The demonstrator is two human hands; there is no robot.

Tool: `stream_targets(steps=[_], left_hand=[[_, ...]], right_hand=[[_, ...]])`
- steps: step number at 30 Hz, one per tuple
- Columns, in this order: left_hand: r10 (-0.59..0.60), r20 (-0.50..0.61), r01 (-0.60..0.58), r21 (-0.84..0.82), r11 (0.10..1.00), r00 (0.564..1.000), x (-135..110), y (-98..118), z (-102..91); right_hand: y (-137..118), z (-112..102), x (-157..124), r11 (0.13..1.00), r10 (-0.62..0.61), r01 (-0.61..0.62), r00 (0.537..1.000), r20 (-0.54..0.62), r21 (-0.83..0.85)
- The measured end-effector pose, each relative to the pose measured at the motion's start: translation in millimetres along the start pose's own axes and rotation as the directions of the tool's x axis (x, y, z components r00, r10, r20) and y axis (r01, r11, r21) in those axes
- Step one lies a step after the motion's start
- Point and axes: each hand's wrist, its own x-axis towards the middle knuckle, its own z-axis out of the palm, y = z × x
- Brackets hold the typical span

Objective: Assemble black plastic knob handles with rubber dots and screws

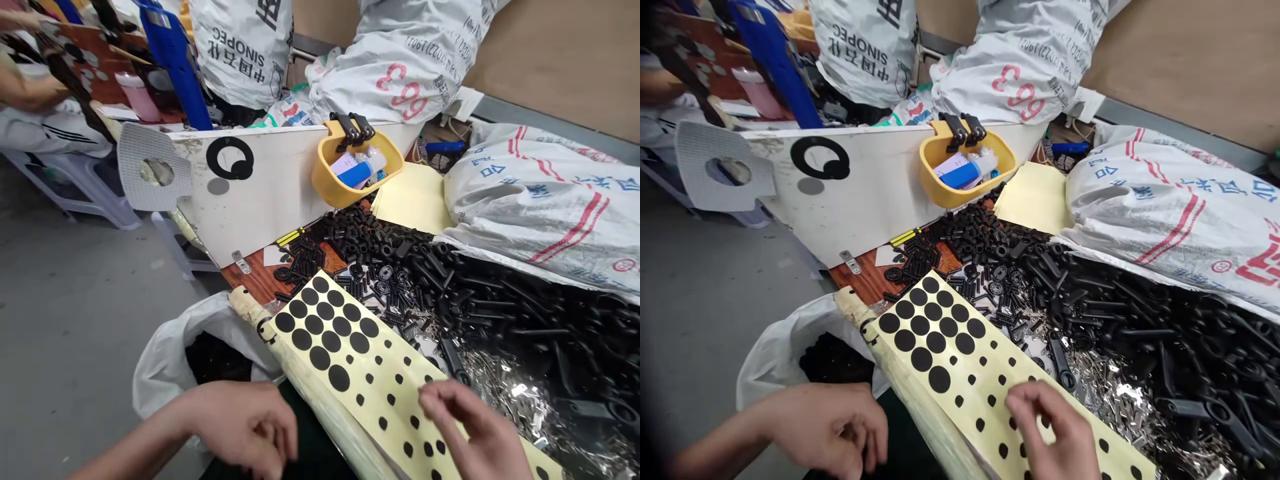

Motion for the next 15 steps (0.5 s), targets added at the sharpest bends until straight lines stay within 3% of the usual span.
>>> stream_targets(steps=[1, 2, 4, 6, 8, 10, 15], left_hand=[[0.109, 0.044, -0.105, -0.076, 0.992, 0.993, 2.8, 26.2, 5.5], [0.209, 0.010, -0.207, -0.095, 0.974, 0.978, 8.6, 50.0, 11.7], [0.344, -0.148, -0.339, 0.060, 0.939, 0.927, 28.7, 85.8, 25.0], [0.470, -0.293, -0.379, 0.317, 0.869, 0.832, 55.6, 101.3, 38.7], [0.570, -0.239, -0.393, 0.519, 0.759, 0.786, 82.1, 99.7, 51.9], [0.600, -0.192, -0.361, 0.645, 0.673, 0.777, 101.9, 89.7, 63.2], [0.619, -0.171, -0.288, 0.771, 0.569, 0.766, 117.6, 76.8, 77.7]], right_hand=[[-3.2, -3.5, 15.0, 0.999, 0.014, -0.014, 1.000, 0.009, -0.036], [-5.4, -6.0, 30.6, 0.996, 0.017, -0.015, 1.000, 0.021, -0.086], [-7.0, -8.7, 60.4, 0.968, 0.012, 0.003, 0.998, 0.055, -0.250], [-5.9, -9.6, 83.7, 0.919, 0.049, -0.042, 0.999, 0.008, -0.392], [-4.2, -8.7, 98.1, 0.897, 0.067, -0.062, 0.998, -0.003, -0.438], [-2.9, -5.1, 105.7, 0.888, 0.076, -0.054, 0.997, 0.029, -0.456], [-2.3, 17.7, 120.4, 0.858, 0.072, -0.011, 0.992, 0.100, -0.514]])
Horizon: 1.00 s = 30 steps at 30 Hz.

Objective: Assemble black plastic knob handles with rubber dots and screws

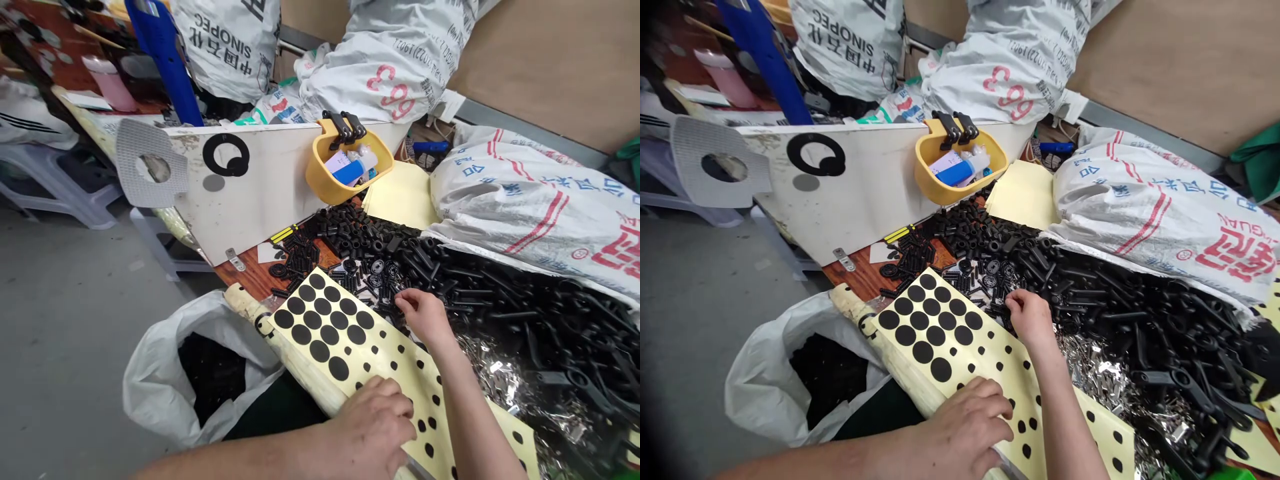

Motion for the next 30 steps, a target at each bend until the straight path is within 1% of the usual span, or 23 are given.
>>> stream_targets(steps=[4, 7, 9, 11, 13, 14, 16, 17, 18, 20, 21, 22, 24, 26, 28, 30], left_hand=[[-0.006, -0.004, 0.006, 0.046, 0.999, 1.000, 2.7, 1.5, -2.6], [0.031, -0.010, -0.031, 0.003, 1.000, 0.999, 5.5, -4.3, 0.2], [0.061, -0.022, -0.062, -0.065, 0.996, 0.998, 6.9, -10.5, 5.0], [0.086, -0.064, -0.096, -0.178, 0.979, 0.994, 6.2, -15.7, 7.6], [0.079, -0.174, -0.131, -0.312, 0.941, 0.982, 1.6, -17.2, 3.2], [0.048, -0.247, -0.141, -0.374, 0.917, 0.968, -2.3, -16.4, -2.5], [-0.090, -0.393, -0.113, -0.463, 0.879, 0.915, -12.0, -13.0, -20.2], [-0.190, -0.459, -0.069, -0.491, 0.869, 0.868, -17.0, -11.4, -31.1], [-0.294, -0.515, -0.014, -0.512, 0.859, 0.805, -21.5, -10.3, -42.2], [-0.434, -0.563, 0.079, -0.545, 0.835, 0.703, -27.6, -10.5, -62.0], [-0.481, -0.567, 0.117, -0.559, 0.821, 0.669, -29.2, -11.7, -69.5], [-0.515, -0.564, 0.146, -0.570, 0.808, 0.646, -29.8, -13.3, -74.9], [-0.557, -0.552, 0.182, -0.590, 0.787, 0.621, -29.4, -16.9, -80.0], [-0.577, -0.536, 0.204, -0.599, 0.774, 0.616, -28.5, -20.1, -79.0], [-0.602, -0.515, 0.241, -0.603, 0.760, 0.611, -28.2, -22.5, -74.5], [-0.638, -0.482, 0.289, -0.613, 0.735, 0.601, -28.9, -24.3, -69.0]], right_hand=[[-12.1, 12.2, 13.4, 0.992, 0.039, -0.039, 0.999, -0.004, -0.117], [-17.7, 14.4, 16.4, 0.976, 0.061, -0.061, 0.998, -0.004, -0.208], [-18.9, 13.6, 16.5, 0.967, 0.056, -0.054, 0.998, 0.002, -0.250], [-19.1, 12.4, 16.5, 0.958, 0.051, -0.048, 0.999, 0.003, -0.284], [-20.7, 12.1, 16.6, 0.948, 0.041, -0.045, 0.999, -0.017, -0.315], [-23.0, 12.6, 16.8, 0.944, 0.028, -0.037, 0.999, -0.033, -0.327], [-31.3, 15.6, 17.9, 0.944, -0.032, 0.012, 0.998, -0.053, -0.329], [-37.5, 18.1, 19.3, 0.947, -0.079, 0.059, 0.996, -0.051, -0.317], [-44.9, 21.3, 21.5, 0.948, -0.134, 0.116, 0.990, -0.039, -0.297], [-61.7, 29.1, 28.6, 0.939, -0.254, 0.245, 0.967, -0.005, -0.241], [-70.1, 33.4, 33.2, 0.929, -0.310, 0.305, 0.951, 0.008, -0.211], [-78.0, 37.7, 38.2, 0.916, -0.360, 0.357, 0.933, 0.018, -0.182], [-90.4, 45.8, 48.1, 0.890, -0.435, 0.436, 0.900, 0.033, -0.137], [-97.1, 52.7, 56.2, 0.867, -0.483, 0.485, 0.874, 0.050, -0.113], [-98.9, 58.3, 61.7, 0.852, -0.509, 0.513, 0.859, 0.063, -0.104], [-98.1, 62.4, 64.9, 0.847, -0.518, 0.522, 0.853, 0.063, -0.097]])
